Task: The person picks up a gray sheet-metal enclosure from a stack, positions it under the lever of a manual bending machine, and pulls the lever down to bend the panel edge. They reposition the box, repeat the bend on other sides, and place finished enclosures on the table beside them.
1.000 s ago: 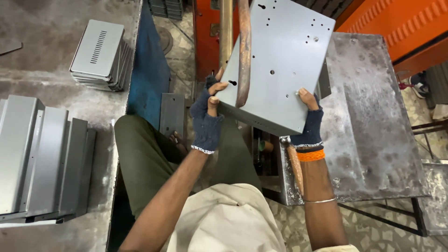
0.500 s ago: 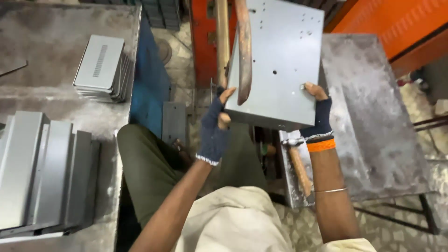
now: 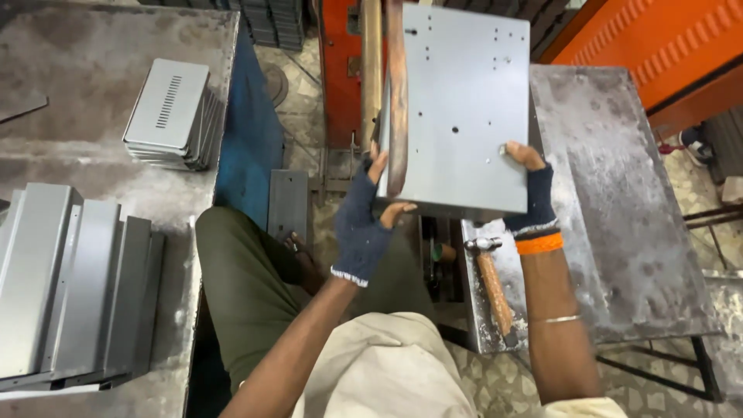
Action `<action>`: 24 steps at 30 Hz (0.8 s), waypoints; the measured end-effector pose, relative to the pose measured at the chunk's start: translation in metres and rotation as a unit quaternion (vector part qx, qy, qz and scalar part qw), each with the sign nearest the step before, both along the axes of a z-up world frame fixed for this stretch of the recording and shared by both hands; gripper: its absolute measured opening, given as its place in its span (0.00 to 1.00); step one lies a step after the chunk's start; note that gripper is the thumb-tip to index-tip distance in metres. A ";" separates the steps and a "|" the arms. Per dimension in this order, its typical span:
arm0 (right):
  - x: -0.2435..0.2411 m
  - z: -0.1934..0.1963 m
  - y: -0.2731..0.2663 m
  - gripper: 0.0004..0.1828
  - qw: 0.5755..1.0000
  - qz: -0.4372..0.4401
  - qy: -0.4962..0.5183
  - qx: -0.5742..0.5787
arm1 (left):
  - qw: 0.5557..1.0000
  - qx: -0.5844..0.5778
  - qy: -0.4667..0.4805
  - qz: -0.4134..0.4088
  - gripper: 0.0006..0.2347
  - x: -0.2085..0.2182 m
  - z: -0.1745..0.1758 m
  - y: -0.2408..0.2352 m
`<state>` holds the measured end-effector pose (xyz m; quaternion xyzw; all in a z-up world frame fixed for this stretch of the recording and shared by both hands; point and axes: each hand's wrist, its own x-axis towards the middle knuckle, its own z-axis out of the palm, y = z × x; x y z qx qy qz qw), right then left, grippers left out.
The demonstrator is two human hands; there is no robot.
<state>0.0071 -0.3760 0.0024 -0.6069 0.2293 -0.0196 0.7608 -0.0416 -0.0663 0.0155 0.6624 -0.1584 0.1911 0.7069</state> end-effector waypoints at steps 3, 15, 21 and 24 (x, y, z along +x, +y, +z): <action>0.006 -0.039 -0.017 0.24 0.999 0.009 0.002 0.038 | 0.999 -0.008 0.034 0.016 0.33 -0.004 0.000 0.002; 0.006 -0.003 0.048 0.17 0.999 -0.007 -0.030 0.023 | 0.988 -0.086 0.107 -0.069 0.35 0.024 -0.029 0.049; 0.011 -0.032 0.089 0.42 0.991 0.001 -0.128 -0.029 | 0.996 -0.051 0.012 -0.078 0.34 0.031 -0.043 0.081; 0.002 -0.007 0.122 0.31 0.993 -0.033 -0.087 0.074 | 0.997 -0.029 0.013 -0.076 0.33 0.035 -0.040 0.093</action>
